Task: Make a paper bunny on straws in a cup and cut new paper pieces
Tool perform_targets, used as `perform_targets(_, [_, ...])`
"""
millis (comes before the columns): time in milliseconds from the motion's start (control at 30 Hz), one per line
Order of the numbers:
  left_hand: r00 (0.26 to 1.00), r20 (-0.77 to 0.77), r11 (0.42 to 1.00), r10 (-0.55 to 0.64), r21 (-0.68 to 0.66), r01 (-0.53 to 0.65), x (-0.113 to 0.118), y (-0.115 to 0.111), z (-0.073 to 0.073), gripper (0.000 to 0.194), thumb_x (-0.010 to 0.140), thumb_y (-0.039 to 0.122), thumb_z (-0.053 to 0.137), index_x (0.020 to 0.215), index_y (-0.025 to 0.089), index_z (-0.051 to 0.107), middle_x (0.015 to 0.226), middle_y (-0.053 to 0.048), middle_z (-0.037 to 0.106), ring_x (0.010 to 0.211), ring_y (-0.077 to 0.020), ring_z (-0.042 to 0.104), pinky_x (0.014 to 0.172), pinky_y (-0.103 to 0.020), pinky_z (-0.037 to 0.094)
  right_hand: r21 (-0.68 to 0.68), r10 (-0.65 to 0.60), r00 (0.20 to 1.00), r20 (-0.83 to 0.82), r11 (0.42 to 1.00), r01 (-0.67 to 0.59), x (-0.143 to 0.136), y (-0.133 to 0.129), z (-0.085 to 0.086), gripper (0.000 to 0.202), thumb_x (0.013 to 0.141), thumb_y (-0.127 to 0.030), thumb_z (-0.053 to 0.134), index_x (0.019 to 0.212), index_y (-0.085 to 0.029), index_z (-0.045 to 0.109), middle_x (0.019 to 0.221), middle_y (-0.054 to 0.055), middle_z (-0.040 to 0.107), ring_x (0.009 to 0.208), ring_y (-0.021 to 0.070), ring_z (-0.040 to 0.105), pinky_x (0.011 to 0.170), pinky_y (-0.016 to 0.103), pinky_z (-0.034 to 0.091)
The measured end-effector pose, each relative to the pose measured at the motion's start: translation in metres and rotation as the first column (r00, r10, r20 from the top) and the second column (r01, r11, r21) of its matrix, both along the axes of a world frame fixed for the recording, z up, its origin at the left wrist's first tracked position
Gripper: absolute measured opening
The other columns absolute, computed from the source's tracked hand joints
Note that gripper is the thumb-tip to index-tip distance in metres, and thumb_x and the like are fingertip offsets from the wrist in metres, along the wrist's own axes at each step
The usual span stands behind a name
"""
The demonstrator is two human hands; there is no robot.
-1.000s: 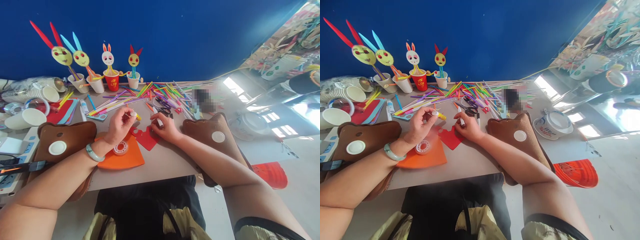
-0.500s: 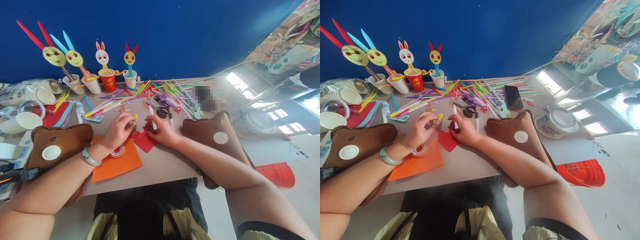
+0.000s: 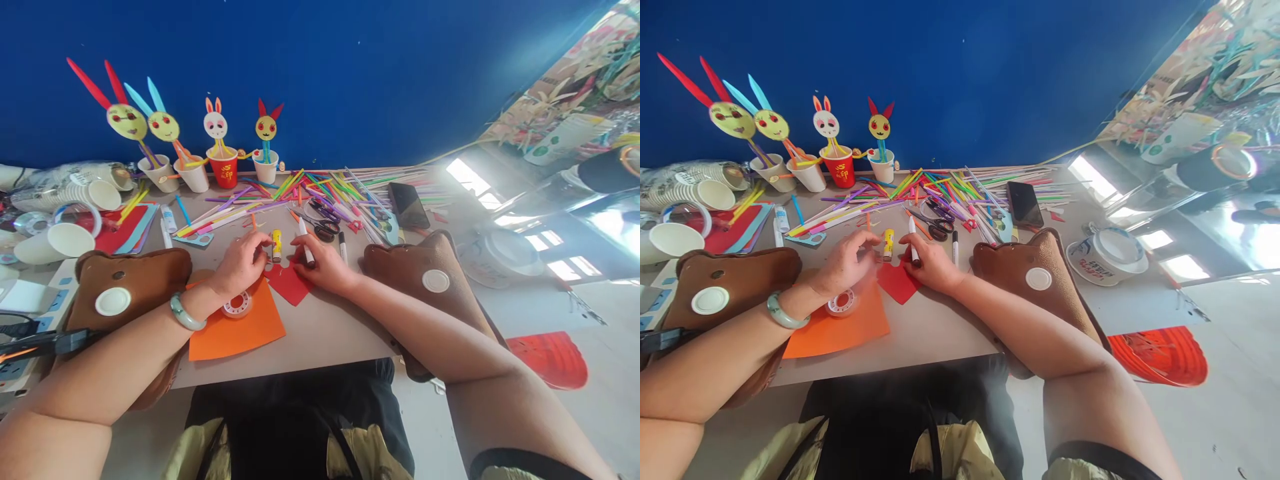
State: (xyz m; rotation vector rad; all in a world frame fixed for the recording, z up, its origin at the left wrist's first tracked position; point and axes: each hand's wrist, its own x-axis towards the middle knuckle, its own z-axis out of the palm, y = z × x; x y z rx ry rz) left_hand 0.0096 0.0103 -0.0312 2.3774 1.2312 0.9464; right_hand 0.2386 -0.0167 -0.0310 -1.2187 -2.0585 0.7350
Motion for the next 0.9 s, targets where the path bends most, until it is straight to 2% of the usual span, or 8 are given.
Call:
perform_targets(133, [0.989, -0.151, 0.997, -0.001, -0.074, -0.01, 0.0, -0.002, 0.008, 0.009, 0.086, 0.02, 0.059, 0.088, 0.019, 0.068, 0.095, -0.006, 0.067, 0.093, -0.0235, 0.066, 0.087, -0.039, 0.047, 0.045, 0.009, 1.0, 0.018, 0.999, -0.01, 0.002, 0.001, -0.003, 0.037, 0.078, -0.013, 0.06, 0.113, -0.022, 0.052, 0.089, 0.001, 0.068, 0.064, 0.0127, 0.055, 0.064, 0.026, 0.045])
perform_targets(233, [0.962, -0.274, 0.99, -0.008, -0.138, -0.031, 0.0, -0.003, 0.009, 0.014, 0.086, 0.032, 0.063, 0.087, 0.021, 0.072, 0.096, -0.007, 0.064, 0.098, -0.0271, 0.065, 0.091, -0.044, 0.044, 0.066, 0.009, 1.0, 0.025, 0.998, -0.01, 0.002, 0.002, -0.005, 0.038, 0.078, -0.013, 0.061, 0.114, -0.022, 0.052, 0.09, 0.001, 0.069, 0.06, 0.0115, 0.053, 0.064, 0.026, 0.045])
perform_targets(300, [0.952, -0.307, 0.984, -0.006, -0.171, -0.049, 0.001, -0.003, 0.007, 0.014, 0.082, 0.034, 0.068, 0.086, 0.021, 0.073, 0.096, -0.006, 0.063, 0.099, -0.0272, 0.064, 0.093, -0.044, 0.043, 0.06, 0.004, 1.0, 0.019, 0.998, -0.005, 0.003, 0.002, -0.006, 0.038, 0.078, -0.013, 0.061, 0.114, -0.022, 0.052, 0.091, 0.001, 0.069, 0.058, 0.0107, 0.052, 0.064, 0.026, 0.046])
perform_targets(400, [0.957, -0.29, 0.972, -0.018, -0.231, -0.051, 0.001, -0.001, 0.004, 0.007, 0.079, 0.028, 0.069, 0.079, 0.021, 0.072, 0.097, -0.005, 0.064, 0.098, -0.0244, 0.065, 0.093, -0.04, 0.044, 0.047, 0.006, 1.0, 0.024, 0.999, -0.007, 0.003, 0.002, -0.006, 0.038, 0.079, -0.014, 0.062, 0.114, -0.023, 0.052, 0.092, 0.001, 0.07, 0.059, 0.0111, 0.053, 0.064, 0.026, 0.046])
perform_targets(467, [0.964, -0.266, 0.966, -0.022, -0.256, -0.048, 0.0, 0.001, 0.006, 0.004, 0.077, 0.023, 0.068, 0.075, 0.02, 0.07, 0.094, -0.004, 0.066, 0.093, -0.0223, 0.065, 0.087, -0.036, 0.045, 0.049, 0.012, 0.999, 0.034, 0.999, -0.014, 0.003, 0.001, -0.005, 0.037, 0.079, -0.016, 0.062, 0.114, -0.023, 0.052, 0.092, 0.002, 0.07, 0.06, 0.0117, 0.055, 0.063, 0.026, 0.046])
perform_targets(667, [0.97, -0.243, 0.924, 0.01, -0.369, -0.102, -0.012, 0.01, 0.025, 0.01, 0.08, 0.029, 0.066, 0.081, 0.02, 0.07, 0.073, -0.001, 0.069, 0.07, -0.0189, 0.061, 0.065, -0.03, 0.042, 0.106, 0.003, 0.999, 0.038, 0.994, -0.007, 0.001, 0.0, -0.002, 0.035, 0.08, -0.015, 0.058, 0.114, -0.022, 0.05, 0.089, 0.002, 0.069, 0.063, 0.0131, 0.059, 0.063, 0.025, 0.047])
perform_targets(767, [0.971, -0.234, 0.944, 0.038, -0.31, -0.112, -0.018, 0.014, 0.031, 0.009, 0.079, 0.027, 0.066, 0.084, 0.021, 0.071, 0.076, -0.002, 0.072, 0.069, -0.0186, 0.062, 0.066, -0.03, 0.043, 0.145, 0.0, 0.999, 0.051, 0.989, -0.007, 0.001, 0.0, -0.002, 0.033, 0.081, -0.014, 0.055, 0.113, -0.022, 0.05, 0.087, 0.001, 0.069, 0.057, 0.0113, 0.055, 0.063, 0.026, 0.047])
perform_targets(900, [0.981, -0.194, 0.96, 0.031, -0.268, -0.083, -0.022, 0.016, 0.03, 0.011, 0.078, 0.021, 0.065, 0.087, 0.021, 0.071, 0.082, -0.003, 0.075, 0.068, -0.0184, 0.064, 0.073, -0.032, 0.047, 0.204, 0.008, 0.996, 0.087, 0.979, -0.025, 0.002, 0.001, -0.005, 0.034, 0.083, -0.015, 0.055, 0.116, -0.022, 0.05, 0.092, 0.003, 0.07, 0.059, 0.0128, 0.058, 0.064, 0.027, 0.049])
